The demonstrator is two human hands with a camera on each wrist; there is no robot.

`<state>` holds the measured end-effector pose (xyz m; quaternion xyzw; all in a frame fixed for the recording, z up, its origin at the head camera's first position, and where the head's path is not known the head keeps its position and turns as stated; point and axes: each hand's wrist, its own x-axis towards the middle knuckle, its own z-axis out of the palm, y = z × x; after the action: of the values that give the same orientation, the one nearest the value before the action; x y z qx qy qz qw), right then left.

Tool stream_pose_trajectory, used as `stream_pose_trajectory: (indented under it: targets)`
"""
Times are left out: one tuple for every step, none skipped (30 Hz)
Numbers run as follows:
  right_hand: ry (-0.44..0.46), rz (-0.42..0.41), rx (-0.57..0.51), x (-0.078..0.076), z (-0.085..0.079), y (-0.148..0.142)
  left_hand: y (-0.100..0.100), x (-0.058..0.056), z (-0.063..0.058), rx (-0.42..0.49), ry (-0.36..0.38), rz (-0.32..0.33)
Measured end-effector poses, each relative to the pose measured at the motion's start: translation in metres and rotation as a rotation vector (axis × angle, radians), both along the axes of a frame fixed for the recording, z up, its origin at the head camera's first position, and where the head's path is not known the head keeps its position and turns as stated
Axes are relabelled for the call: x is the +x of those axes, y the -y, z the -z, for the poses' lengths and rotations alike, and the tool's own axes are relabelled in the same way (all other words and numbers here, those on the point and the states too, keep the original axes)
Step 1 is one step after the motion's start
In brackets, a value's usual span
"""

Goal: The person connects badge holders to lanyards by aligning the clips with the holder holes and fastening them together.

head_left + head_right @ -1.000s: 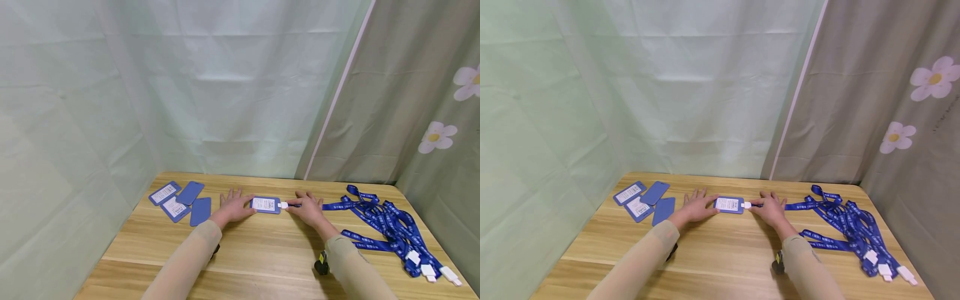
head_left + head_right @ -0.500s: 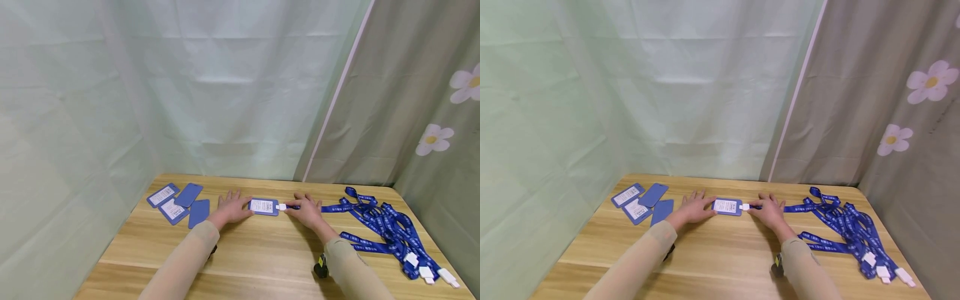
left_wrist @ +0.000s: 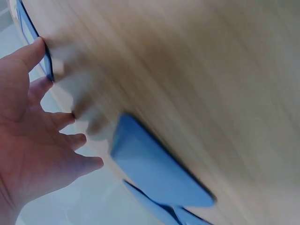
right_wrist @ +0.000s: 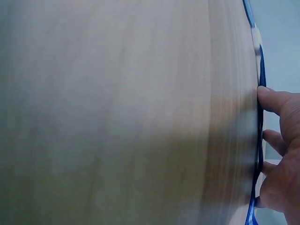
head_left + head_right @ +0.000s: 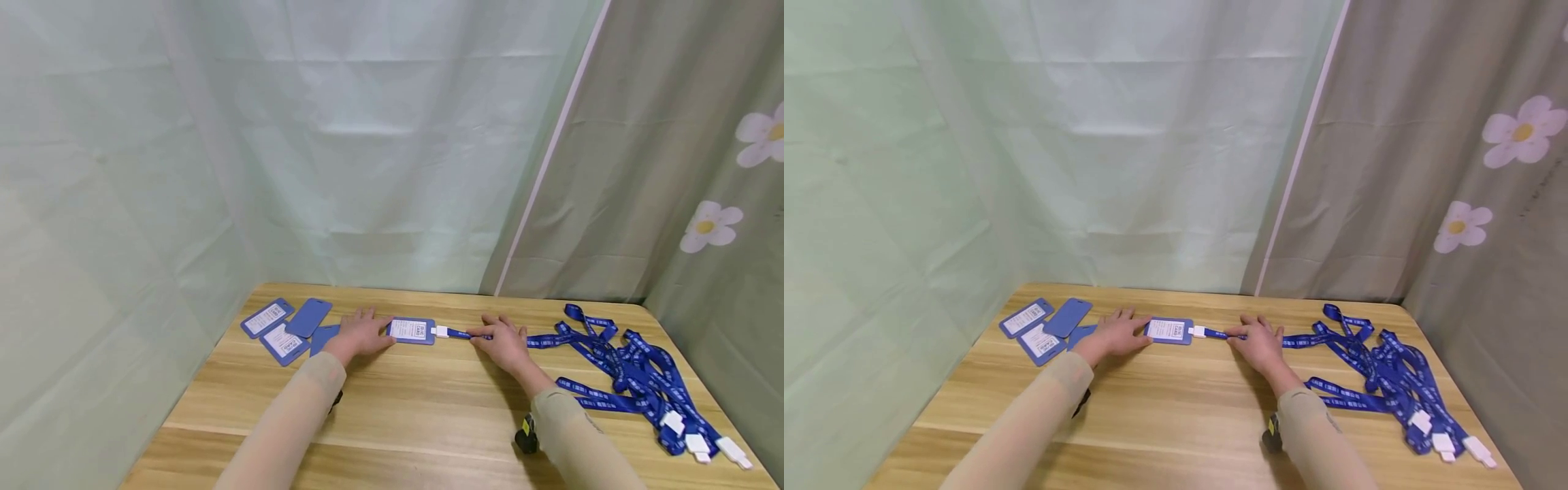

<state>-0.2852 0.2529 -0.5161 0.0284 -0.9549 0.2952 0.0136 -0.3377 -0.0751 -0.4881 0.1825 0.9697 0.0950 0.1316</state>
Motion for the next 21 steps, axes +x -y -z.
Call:
stream_pose_trajectory:
  targets:
    - [-0.002, -0.001, 0.000, 0.000, 0.000, 0.000, 0.003, -0.001, -0.001, -0.004, 0.003, -0.006]
    - [-0.003, -0.001, 0.000, 0.000, 0.000, 0.000, 0.007, -0.002, -0.002, -0.003, 0.009, -0.013]
    - [-0.003, -0.002, 0.000, -0.001, 0.000, 0.000, 0.010, -0.003, -0.003, -0.007, 0.014, -0.018]
    - [-0.003, -0.004, 0.000, -0.001, 0.000, 0.000, 0.014, -0.004, -0.004, -0.010, 0.017, -0.025]
    - [-0.003, -0.007, -0.002, -0.001, 0.000, -0.001, 0.017, -0.005, -0.005, -0.016, 0.019, -0.030]
    - [-0.003, -0.009, 0.001, -0.001, 0.000, -0.001, 0.021, -0.005, -0.007, -0.025, 0.017, -0.037]
    - [-0.005, -0.012, 0.005, -0.001, 0.001, -0.001, 0.024, -0.006, -0.008, -0.040, 0.016, -0.042]
    - [-0.006, -0.013, 0.009, -0.001, 0.001, -0.001, 0.027, -0.006, -0.009, -0.049, 0.014, -0.051]
    - [-0.008, -0.014, 0.014, -0.001, 0.001, -0.001, 0.030, -0.007, -0.010, -0.060, 0.016, -0.063]
    - [-0.009, -0.014, 0.018, -0.002, 0.001, -0.001, 0.033, -0.007, -0.011, -0.064, 0.014, -0.073]
    - [-0.011, -0.015, 0.022, -0.002, 0.001, -0.001, 0.035, -0.007, -0.011, -0.067, 0.012, -0.081]
    - [-0.013, -0.015, 0.027, -0.002, 0.001, -0.001, 0.036, -0.007, -0.011, -0.065, 0.009, -0.089]
    - [-0.013, -0.016, 0.029, -0.002, 0.001, -0.002, 0.037, -0.007, -0.010, -0.059, 0.007, -0.093]
    - [-0.012, -0.017, 0.029, -0.002, 0.001, -0.002, 0.037, -0.007, -0.010, -0.048, 0.004, -0.098]
    - [-0.011, -0.018, 0.031, -0.002, 0.001, -0.002, 0.037, -0.007, -0.008, -0.039, -0.002, -0.098]
    - [-0.011, -0.021, 0.033, -0.002, 0.000, -0.002, 0.036, -0.007, -0.007, -0.033, -0.014, -0.095]
    - [-0.014, -0.025, 0.038, -0.001, 0.000, -0.002, 0.035, -0.006, -0.005, -0.034, -0.027, -0.091]
    - [-0.017, -0.028, 0.046, 0.000, -0.001, -0.003, 0.033, -0.005, -0.003, -0.028, -0.037, -0.087]
    - [-0.022, -0.030, 0.056, 0.001, -0.002, -0.003, 0.030, -0.004, -0.002, -0.025, -0.047, -0.081]
    - [-0.027, -0.032, 0.071, 0.003, -0.004, -0.003, 0.027, -0.002, -0.001, -0.021, -0.061, -0.070]
    - [-0.034, -0.034, 0.097, 0.005, -0.005, -0.003, 0.024, 0.001, -0.001, -0.018, -0.067, -0.059]
